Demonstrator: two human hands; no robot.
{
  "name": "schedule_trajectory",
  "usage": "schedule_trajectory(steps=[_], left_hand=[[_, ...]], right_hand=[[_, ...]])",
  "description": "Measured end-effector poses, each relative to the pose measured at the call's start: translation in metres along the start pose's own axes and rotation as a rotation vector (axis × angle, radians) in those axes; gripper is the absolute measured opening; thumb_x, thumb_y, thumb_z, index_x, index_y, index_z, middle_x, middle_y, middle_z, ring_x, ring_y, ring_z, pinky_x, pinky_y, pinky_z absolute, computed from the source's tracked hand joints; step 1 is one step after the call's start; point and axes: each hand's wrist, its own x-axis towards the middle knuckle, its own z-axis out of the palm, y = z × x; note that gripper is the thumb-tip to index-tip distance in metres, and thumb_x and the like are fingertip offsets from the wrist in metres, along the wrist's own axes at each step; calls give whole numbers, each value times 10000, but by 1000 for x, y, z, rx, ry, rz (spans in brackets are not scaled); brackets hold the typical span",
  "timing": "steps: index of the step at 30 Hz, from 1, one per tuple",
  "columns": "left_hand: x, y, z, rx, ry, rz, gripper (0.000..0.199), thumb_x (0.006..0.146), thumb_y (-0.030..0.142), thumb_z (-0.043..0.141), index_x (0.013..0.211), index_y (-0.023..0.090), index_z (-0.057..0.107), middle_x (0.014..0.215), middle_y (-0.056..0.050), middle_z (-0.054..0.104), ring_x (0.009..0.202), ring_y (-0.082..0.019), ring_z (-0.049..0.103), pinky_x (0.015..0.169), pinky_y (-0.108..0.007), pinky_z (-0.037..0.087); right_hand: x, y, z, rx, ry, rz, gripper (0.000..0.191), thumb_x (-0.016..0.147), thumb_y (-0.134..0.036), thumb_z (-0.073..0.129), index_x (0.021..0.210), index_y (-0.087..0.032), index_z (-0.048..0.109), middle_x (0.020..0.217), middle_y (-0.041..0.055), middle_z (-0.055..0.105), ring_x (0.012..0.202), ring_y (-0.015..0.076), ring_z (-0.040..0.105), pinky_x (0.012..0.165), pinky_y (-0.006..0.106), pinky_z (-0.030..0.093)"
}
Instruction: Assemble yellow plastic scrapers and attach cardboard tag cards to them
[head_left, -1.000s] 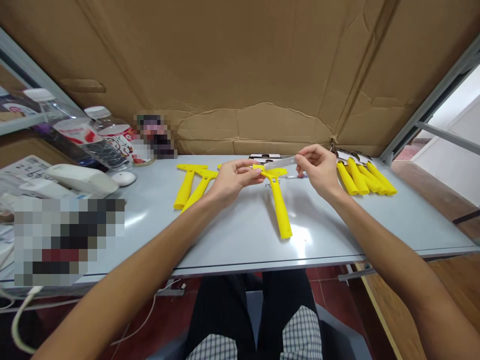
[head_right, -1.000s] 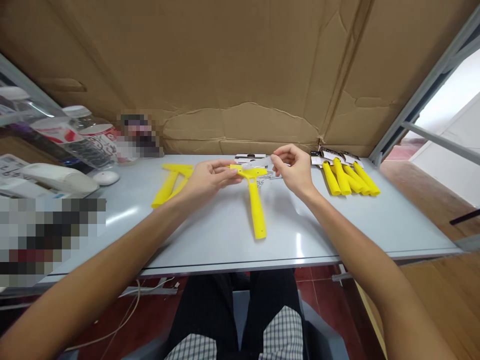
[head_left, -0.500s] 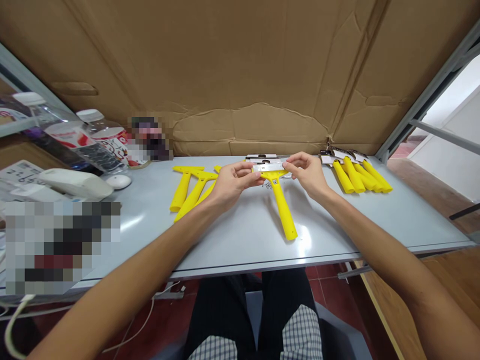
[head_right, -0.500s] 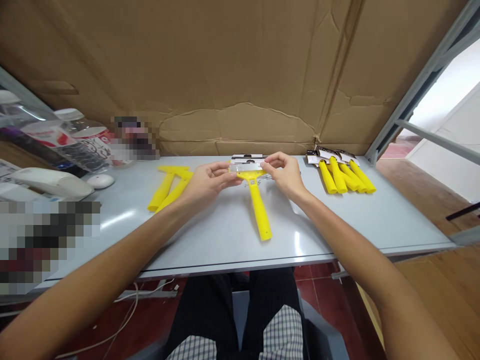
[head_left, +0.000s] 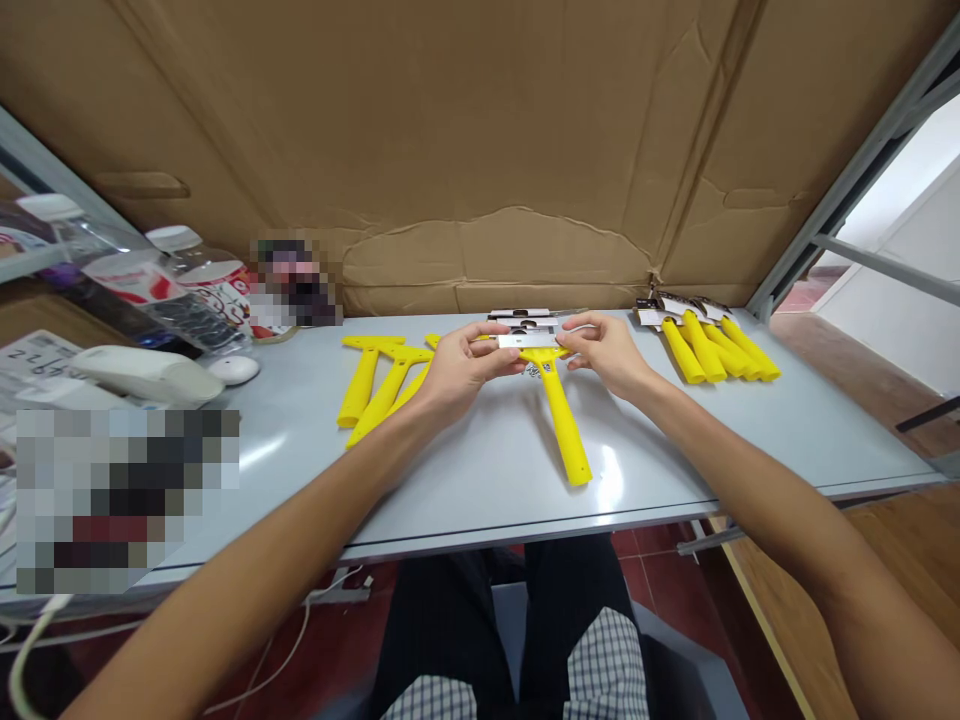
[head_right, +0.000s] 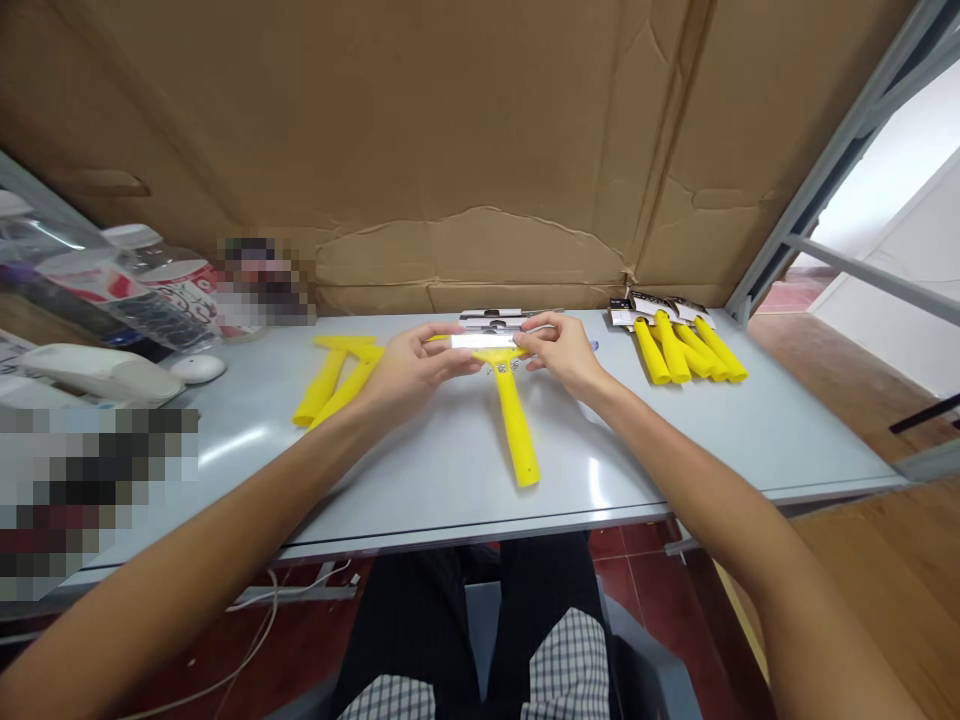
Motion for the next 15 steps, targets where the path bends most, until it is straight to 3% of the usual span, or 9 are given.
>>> schedule_trajectory(steps=[3, 8, 15], left_hand=[[0, 2, 2, -5, 16, -27, 326, 868, 136, 882, 1149, 125, 717, 1021, -144, 867, 844, -226, 859, 980, -444, 721], [0, 6, 6, 33, 81, -84, 195, 944, 147, 803, 1120, 125, 724, 956, -110, 827, 745, -214, 829, 714, -362, 714], [2, 3, 4, 72, 128, -60, 238, 917, 162, 846, 1092, 145, 686, 769, -56, 793, 689, -190, 799, 749, -345, 716]], right_hand=[[-1, -1, 0, 31, -17, -57, 511, 667, -457, 1077, 952, -213, 730, 812, 29, 783, 720, 183, 754, 605, 297, 623], [-2, -2, 0, 54, -44, -89, 514, 670, -460, 1067, 977, -205, 742, 847, 38, 798, 737, 183, 758, 641, 316, 664], [-6, -5, 5, 75, -75, -53, 282, 821, -309, 973, 963, -198, 756, 871, 39, 767, 776, 170, 755, 637, 297, 691]])
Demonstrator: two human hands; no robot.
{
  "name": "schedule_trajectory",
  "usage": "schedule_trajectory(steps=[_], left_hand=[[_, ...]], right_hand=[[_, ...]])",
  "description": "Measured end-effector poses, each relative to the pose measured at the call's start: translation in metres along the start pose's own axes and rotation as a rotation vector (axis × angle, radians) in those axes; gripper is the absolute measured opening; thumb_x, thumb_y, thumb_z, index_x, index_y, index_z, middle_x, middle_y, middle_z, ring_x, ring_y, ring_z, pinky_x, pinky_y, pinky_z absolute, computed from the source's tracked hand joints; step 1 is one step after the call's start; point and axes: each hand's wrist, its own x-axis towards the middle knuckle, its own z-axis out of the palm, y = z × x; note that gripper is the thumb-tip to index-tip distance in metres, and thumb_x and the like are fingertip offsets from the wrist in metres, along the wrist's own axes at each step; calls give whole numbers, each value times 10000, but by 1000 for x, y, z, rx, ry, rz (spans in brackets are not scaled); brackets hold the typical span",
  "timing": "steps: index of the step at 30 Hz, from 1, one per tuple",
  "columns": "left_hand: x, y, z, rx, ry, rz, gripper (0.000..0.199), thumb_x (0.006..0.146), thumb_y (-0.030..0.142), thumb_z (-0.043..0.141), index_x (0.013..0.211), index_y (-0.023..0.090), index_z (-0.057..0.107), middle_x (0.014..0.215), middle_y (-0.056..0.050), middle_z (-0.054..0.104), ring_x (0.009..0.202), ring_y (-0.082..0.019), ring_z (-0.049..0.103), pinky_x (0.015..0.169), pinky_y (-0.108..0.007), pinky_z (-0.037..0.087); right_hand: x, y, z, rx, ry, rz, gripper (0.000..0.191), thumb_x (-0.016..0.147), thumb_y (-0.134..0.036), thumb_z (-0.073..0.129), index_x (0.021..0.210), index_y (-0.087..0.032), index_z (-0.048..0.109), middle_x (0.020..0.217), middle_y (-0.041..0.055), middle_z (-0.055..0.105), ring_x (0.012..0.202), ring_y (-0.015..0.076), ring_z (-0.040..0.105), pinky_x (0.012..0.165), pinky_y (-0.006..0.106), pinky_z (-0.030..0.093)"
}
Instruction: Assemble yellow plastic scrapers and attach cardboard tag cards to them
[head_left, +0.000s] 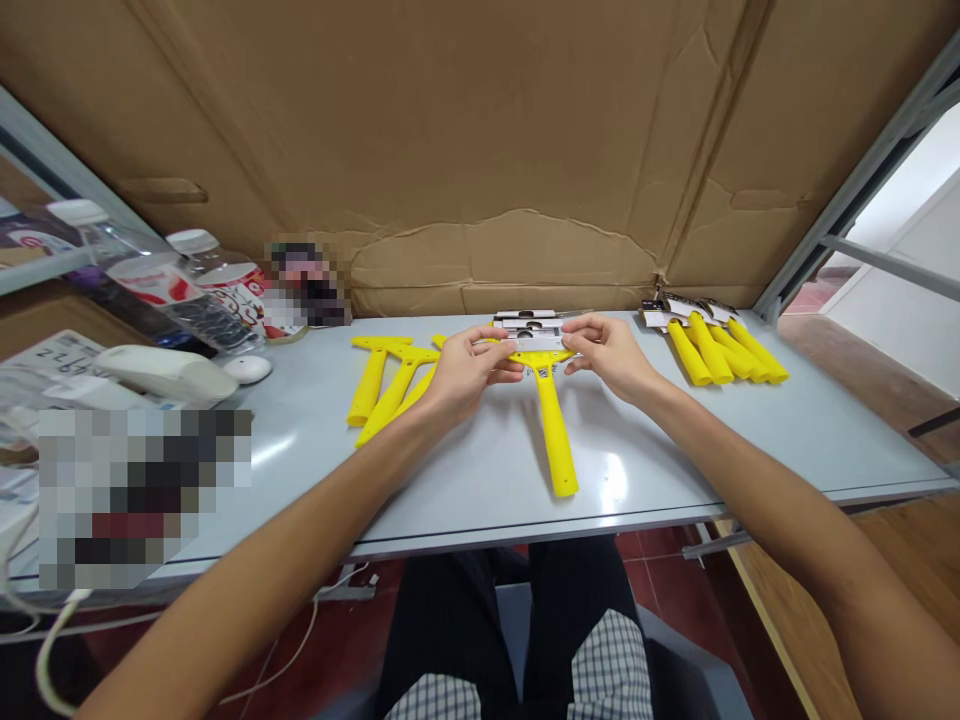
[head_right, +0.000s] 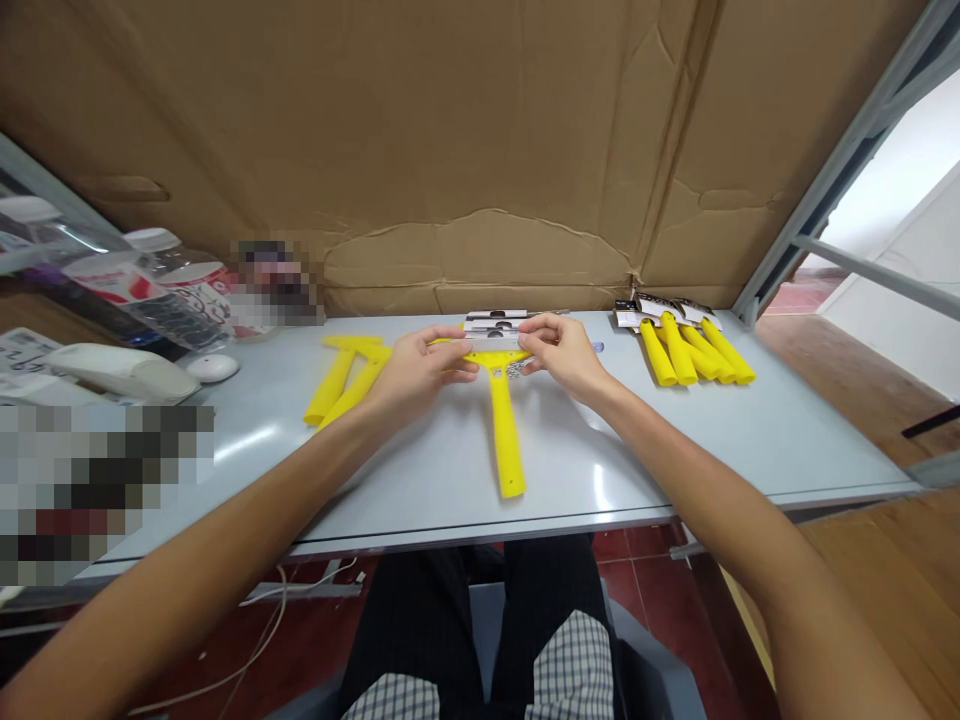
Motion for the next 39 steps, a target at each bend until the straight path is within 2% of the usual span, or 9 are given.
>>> schedule_trajectory(steps=[4, 8, 16, 22, 26, 32, 36, 39], left_hand=[[1, -1, -3, 47, -5, 64, 321, 894, 202, 881, 1128, 159, 665, 770, -43, 797, 665, -194, 802, 810, -375, 723], [-2, 2, -3, 120, -13, 93, 325, 902, 213, 868, 1135, 178, 644, 768, -25, 796, 686, -207, 820, 841, -389, 724], [-3, 1, -1, 173, -5, 101, 296, 920, 168, 804, 1143, 193, 613, 728, 5, 774, 681, -213, 825, 816, -373, 706], [0, -6, -1, 172, 0, 140, 349, 891, 152, 820, 1129, 216, 572, 701, 35, 747, 625, -194, 801, 749, -331, 678], [3, -6, -3, 170, -31, 86, 354, 873, 117, 796, 1146, 205, 588, 713, 25, 757, 627, -184, 790, 769, -346, 688], [18, -6, -18, 101, -182, -122, 395, 816, 54, 800, 1172, 144, 656, 752, -77, 783, 664, -218, 796, 779, -385, 690], [24, -12, -23, 82, -196, -128, 396, 805, 4, 796, 1146, 150, 658, 738, -90, 784, 648, -201, 778, 774, -374, 670], [25, -15, -23, 104, -213, -104, 354, 824, 28, 806, 1121, 170, 674, 743, -87, 793, 635, -196, 766, 759, -385, 666]], right_hand=[[-3, -7, 1, 9, -48, 115, 169, 910, -236, 896, 998, -184, 761, 994, 87, 790, 795, 198, 809, 606, 298, 688], [-4, -12, 0, 20, -75, 188, 55, 947, -155, 810, 996, -149, 787, 1055, 119, 796, 748, 181, 799, 581, 286, 668], [-2, -5, 0, 57, -62, 204, 99, 862, -45, 801, 906, -127, 767, 894, 96, 787, 665, 176, 772, 591, 288, 649], [-1, 0, 3, 68, -16, 280, 85, 914, -65, 813, 963, -128, 785, 947, 115, 787, 690, 172, 760, 541, 271, 629], [-1, 4, 4, 55, -8, 301, 95, 913, -21, 797, 940, -112, 793, 900, 132, 794, 649, 153, 735, 537, 247, 616], [2, 10, 3, 47, -19, 314, 159, 820, -36, 875, 910, -119, 773, 803, 111, 781, 592, 143, 708, 529, 234, 603], [2, 12, 3, 50, -16, 334, 206, 802, -23, 852, 961, -116, 760, 794, 111, 777, 582, 149, 704, 522, 239, 605], [2, 13, 2, 59, -14, 327, 302, 777, -13, 835, 1046, -121, 750, 776, 96, 769, 577, 155, 701, 524, 247, 609]])
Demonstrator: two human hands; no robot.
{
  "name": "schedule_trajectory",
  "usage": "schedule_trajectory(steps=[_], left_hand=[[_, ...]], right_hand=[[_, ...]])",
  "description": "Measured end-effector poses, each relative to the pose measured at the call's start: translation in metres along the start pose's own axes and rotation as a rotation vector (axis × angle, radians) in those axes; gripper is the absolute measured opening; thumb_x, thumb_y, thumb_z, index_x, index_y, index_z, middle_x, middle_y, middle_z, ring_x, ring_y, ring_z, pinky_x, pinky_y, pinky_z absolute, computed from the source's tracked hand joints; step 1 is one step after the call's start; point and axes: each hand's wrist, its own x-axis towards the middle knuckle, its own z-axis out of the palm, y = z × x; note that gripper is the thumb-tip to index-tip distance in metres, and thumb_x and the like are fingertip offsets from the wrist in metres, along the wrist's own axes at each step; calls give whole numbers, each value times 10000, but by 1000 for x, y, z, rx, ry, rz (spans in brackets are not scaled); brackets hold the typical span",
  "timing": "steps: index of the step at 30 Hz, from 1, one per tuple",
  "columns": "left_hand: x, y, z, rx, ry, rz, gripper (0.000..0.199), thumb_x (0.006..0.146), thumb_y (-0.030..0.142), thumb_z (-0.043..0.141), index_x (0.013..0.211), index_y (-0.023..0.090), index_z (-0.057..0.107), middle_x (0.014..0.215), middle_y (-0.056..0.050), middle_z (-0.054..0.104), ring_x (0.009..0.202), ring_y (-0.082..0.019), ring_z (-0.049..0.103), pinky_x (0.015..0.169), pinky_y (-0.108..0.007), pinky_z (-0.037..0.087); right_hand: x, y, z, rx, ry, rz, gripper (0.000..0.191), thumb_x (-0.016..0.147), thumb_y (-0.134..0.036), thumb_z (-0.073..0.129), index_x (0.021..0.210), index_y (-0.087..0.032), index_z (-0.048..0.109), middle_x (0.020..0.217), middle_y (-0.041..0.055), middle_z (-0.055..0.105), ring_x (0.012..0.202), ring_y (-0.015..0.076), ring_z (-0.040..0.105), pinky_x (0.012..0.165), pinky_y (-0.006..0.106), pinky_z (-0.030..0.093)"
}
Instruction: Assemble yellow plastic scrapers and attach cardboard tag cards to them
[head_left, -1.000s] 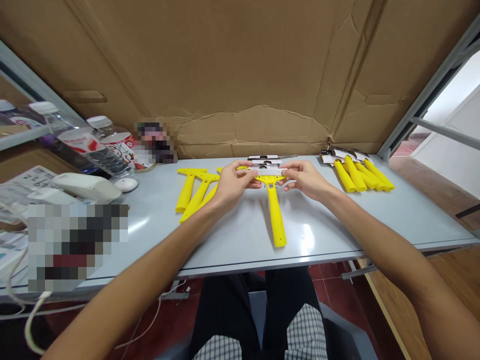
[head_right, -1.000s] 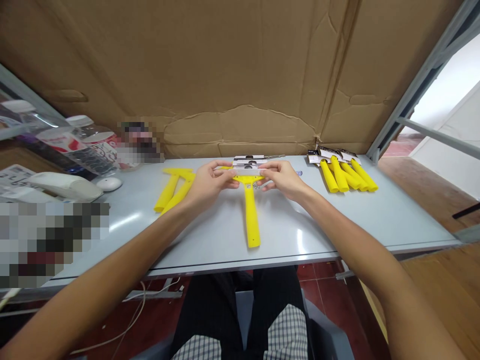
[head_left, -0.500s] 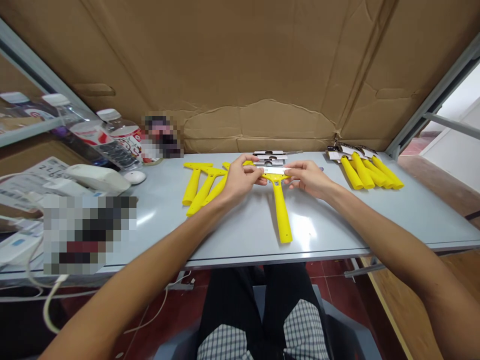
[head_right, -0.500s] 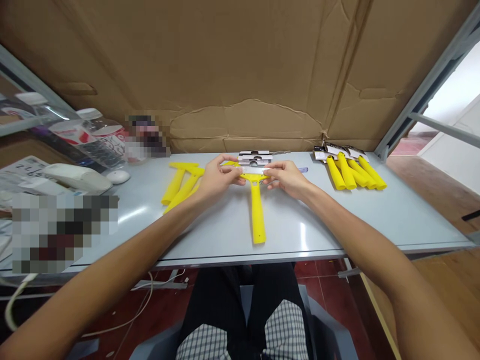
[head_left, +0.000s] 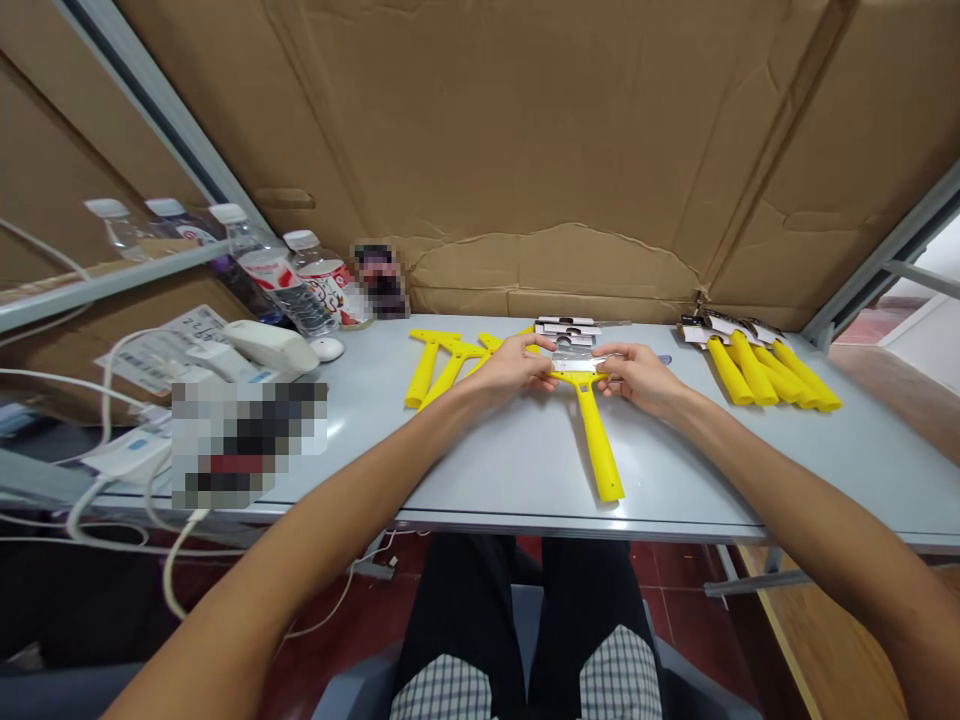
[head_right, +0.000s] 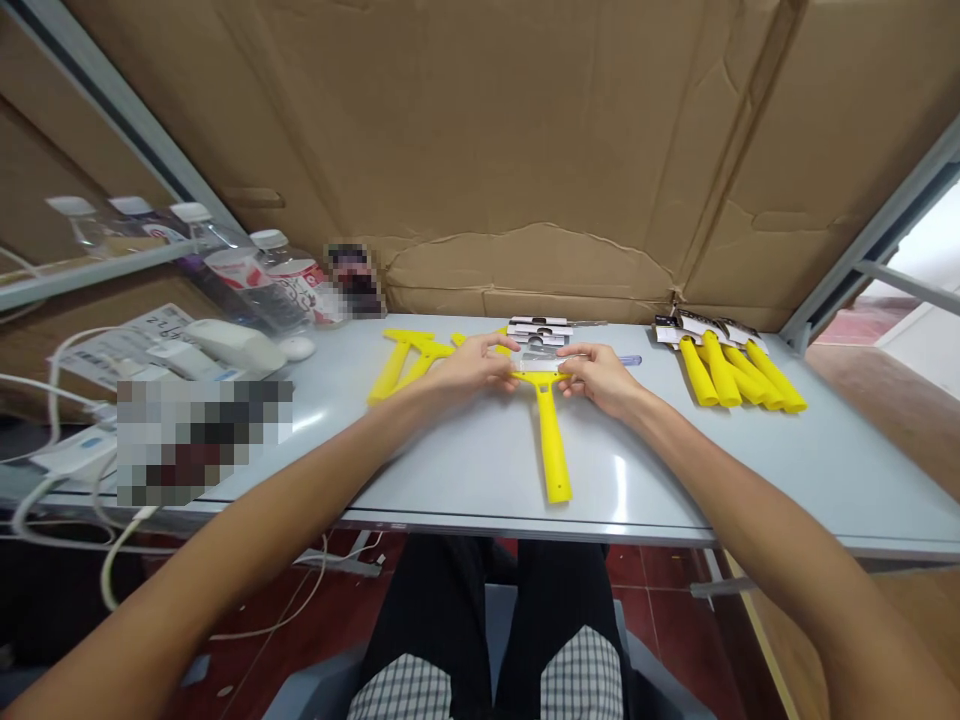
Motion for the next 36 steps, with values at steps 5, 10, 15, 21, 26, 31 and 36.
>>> schedule_trajectory(steps=[5, 10, 15, 21, 26, 31, 36], left_hand=[[-3, 2, -1, 61, -19, 3, 347, 817, 52, 802, 1111, 192, 685, 766, -81, 807, 659, -201, 768, 766, -390, 666], [-7, 14, -13, 282, -96, 50, 299, 801, 204, 879, 1054, 202, 721, 785, -96, 809, 637, -216, 736, 656, -360, 603], [-4, 29, -44, 464, 55, 185, 281, 805, 238, 799, 1082, 217, 760, 835, -72, 823, 710, -226, 732, 671, -339, 568], [14, 16, -64, 951, 366, 422, 151, 875, 249, 774, 1022, 215, 784, 897, -79, 835, 838, -272, 750, 908, -384, 554], [15, -1, -42, 1063, 202, 359, 209, 960, 349, 742, 1083, 197, 816, 1080, -143, 874, 971, -338, 790, 904, -408, 551], [12, -2, -36, 1168, 188, 309, 298, 943, 230, 711, 1211, 186, 835, 1167, -125, 887, 1148, -356, 793, 996, -419, 565], [14, 0, -42, 1189, 216, 293, 440, 918, 111, 631, 1310, 170, 821, 1034, -73, 896, 1092, -323, 812, 978, -402, 572]], right_hand=[[1, 2, 0, 0, -48, -45, 349, 729, -69, 882, 1045, -142, 755, 758, 59, 756, 557, 145, 675, 500, 243, 585], [2, 3, 0, -4, -75, -56, 389, 679, -98, 904, 1035, -149, 756, 770, 50, 758, 548, 142, 671, 482, 247, 564], [2, -5, -8, -23, -57, -113, 375, 694, -98, 868, 1043, -153, 742, 722, 10, 723, 561, 148, 686, 528, 267, 590], [9, -10, -22, -38, 31, -160, 288, 788, -50, 802, 1045, -158, 728, 639, -36, 635, 563, 150, 685, 559, 270, 590], [13, -7, -24, -31, 31, -170, 301, 810, -25, 777, 1083, -142, 726, 686, -23, 672, 560, 146, 695, 559, 270, 596], [13, -6, -22, -42, 33, -167, 297, 797, -25, 791, 1062, -142, 727, 683, -14, 681, 572, 154, 712, 547, 269, 596], [12, -6, -21, -33, 17, -169, 294, 782, -31, 803, 1041, -146, 724, 662, -22, 672, 550, 152, 702, 537, 275, 594]])
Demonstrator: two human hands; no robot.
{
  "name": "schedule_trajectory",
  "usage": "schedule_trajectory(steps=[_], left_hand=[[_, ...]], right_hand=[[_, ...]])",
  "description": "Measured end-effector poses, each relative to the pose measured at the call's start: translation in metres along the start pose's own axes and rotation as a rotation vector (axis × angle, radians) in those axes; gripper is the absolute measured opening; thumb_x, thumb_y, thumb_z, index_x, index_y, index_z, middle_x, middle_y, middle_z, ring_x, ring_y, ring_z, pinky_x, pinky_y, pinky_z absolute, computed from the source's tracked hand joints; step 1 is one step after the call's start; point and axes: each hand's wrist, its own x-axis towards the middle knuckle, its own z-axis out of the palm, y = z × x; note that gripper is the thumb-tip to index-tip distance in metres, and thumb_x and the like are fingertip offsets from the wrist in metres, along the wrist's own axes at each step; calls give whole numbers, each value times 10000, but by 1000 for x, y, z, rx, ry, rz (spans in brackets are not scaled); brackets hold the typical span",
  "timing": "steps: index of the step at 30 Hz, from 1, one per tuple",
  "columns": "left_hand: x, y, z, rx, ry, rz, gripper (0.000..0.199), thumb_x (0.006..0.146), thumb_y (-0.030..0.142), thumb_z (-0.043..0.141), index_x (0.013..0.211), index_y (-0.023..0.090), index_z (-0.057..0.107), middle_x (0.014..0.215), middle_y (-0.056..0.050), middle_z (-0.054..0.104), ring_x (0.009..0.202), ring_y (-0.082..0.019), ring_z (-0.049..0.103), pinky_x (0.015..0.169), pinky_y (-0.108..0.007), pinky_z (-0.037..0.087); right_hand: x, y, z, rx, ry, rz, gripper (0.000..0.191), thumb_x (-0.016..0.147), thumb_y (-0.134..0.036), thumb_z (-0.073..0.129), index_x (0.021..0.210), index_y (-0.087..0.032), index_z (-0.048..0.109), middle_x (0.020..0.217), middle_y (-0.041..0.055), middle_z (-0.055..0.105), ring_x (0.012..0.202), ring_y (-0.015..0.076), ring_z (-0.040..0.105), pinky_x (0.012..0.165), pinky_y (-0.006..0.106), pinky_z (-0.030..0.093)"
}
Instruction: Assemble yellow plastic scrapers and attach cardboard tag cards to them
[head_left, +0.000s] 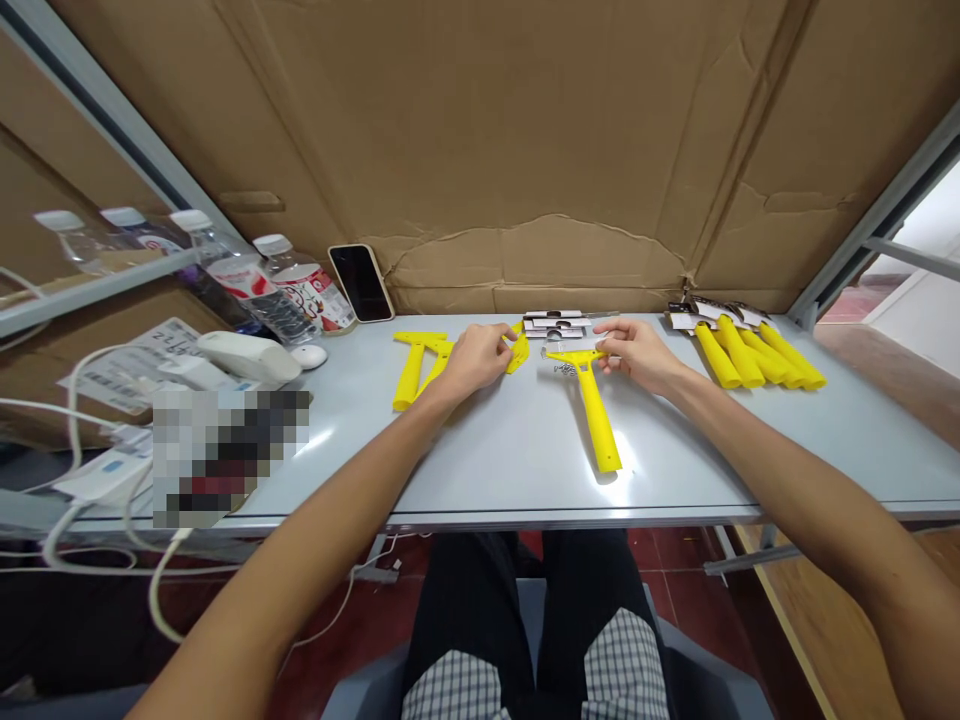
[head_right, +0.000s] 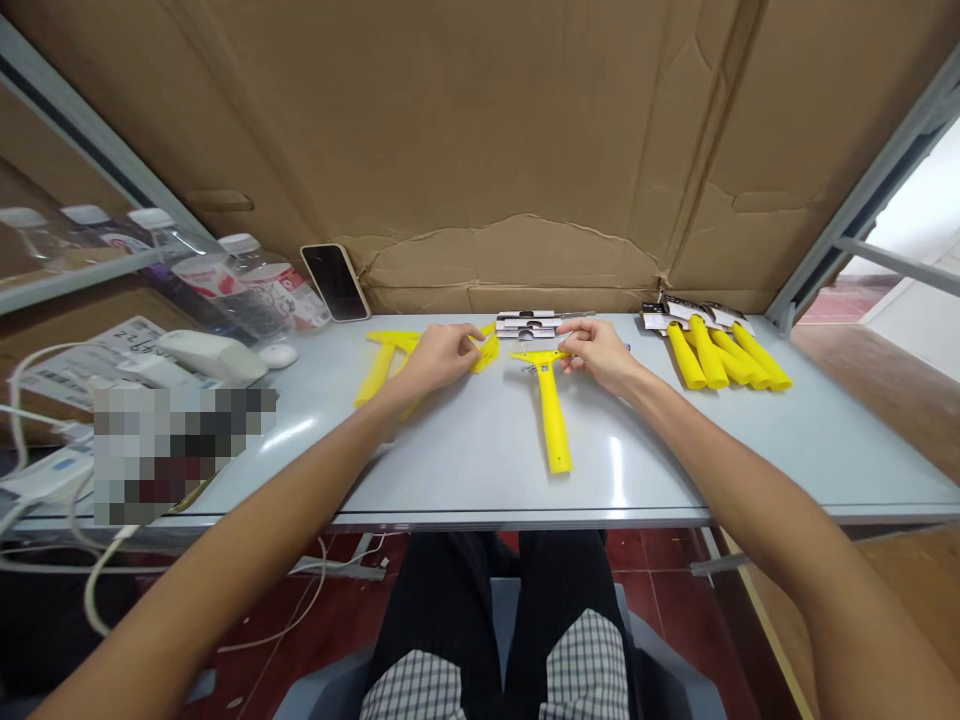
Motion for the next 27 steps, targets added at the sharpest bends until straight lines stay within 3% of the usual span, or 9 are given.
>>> schedule_trajectory(steps=[4, 8, 11, 15, 18, 21, 25, 27], left_hand=[[0, 0, 0, 11, 49, -6, 433, 933, 98, 609, 1307, 156, 821, 1039, -85, 893, 1071, -324, 818, 964, -404, 574], [1, 1, 9, -34, 69, 24, 380, 1009, 269, 678, 1338, 132, 809, 1224, -140, 879, 1068, -325, 825, 1015, -424, 580], [1, 3, 16, 5, 37, 23, 381, 1003, 268, 698, 1348, 154, 814, 1299, -152, 865, 1130, -354, 815, 1036, -456, 578], [2, 1, 14, 45, 59, 21, 334, 998, 190, 645, 1258, 185, 853, 1256, -147, 877, 1209, -394, 793, 1023, -487, 579], [4, -5, 4, -10, 112, 15, 296, 972, 175, 673, 1205, 190, 855, 1173, -144, 887, 1126, -382, 811, 1014, -487, 586], [4, -8, -7, -137, 176, -12, 332, 924, 149, 727, 1239, 176, 826, 1086, -130, 879, 982, -333, 822, 1005, -476, 608], [2, 2, -19, -533, 217, -121, 748, 827, 81, 759, 1556, 199, 643, 1006, -46, 808, 765, -236, 815, 863, -409, 675], [-1, 11, -23, -778, 194, -148, 848, 813, 63, 752, 1623, 227, 564, 945, 8, 742, 743, -214, 825, 832, -383, 693]], right_hand=[[-1, 0, 1, 3, -5, 2, 316, 761, -46, 834, 1038, -154, 728, 660, -27, 667, 553, 154, 703, 542, 278, 595], [-1, 0, 2, 1, -8, 4, 343, 737, -54, 867, 1032, -155, 723, 660, -36, 658, 552, 151, 696, 537, 279, 590], [-1, 1, 4, 0, -18, 5, 355, 732, -59, 873, 1036, -156, 717, 668, -33, 669, 555, 150, 691, 530, 279, 586], [-2, 1, 4, 4, -23, 5, 357, 734, -58, 862, 1044, -156, 714, 672, -25, 681, 545, 145, 686, 533, 275, 586], [-3, 0, 3, 0, -23, 8, 363, 733, -57, 852, 1053, -154, 712, 685, -15, 693, 548, 147, 695, 534, 273, 587], [-3, 0, 3, -2, -24, 16, 378, 720, -70, 864, 1052, -160, 707, 677, -21, 690, 550, 150, 701, 535, 272, 589], [-2, 2, 3, -9, -39, 7, 401, 693, -106, 888, 1046, -164, 707, 651, -38, 672, 562, 161, 712, 535, 273, 590], [-2, 3, 3, -9, -45, -6, 413, 677, -119, 885, 1048, -161, 707, 648, -40, 671, 562, 165, 713, 535, 277, 591]])
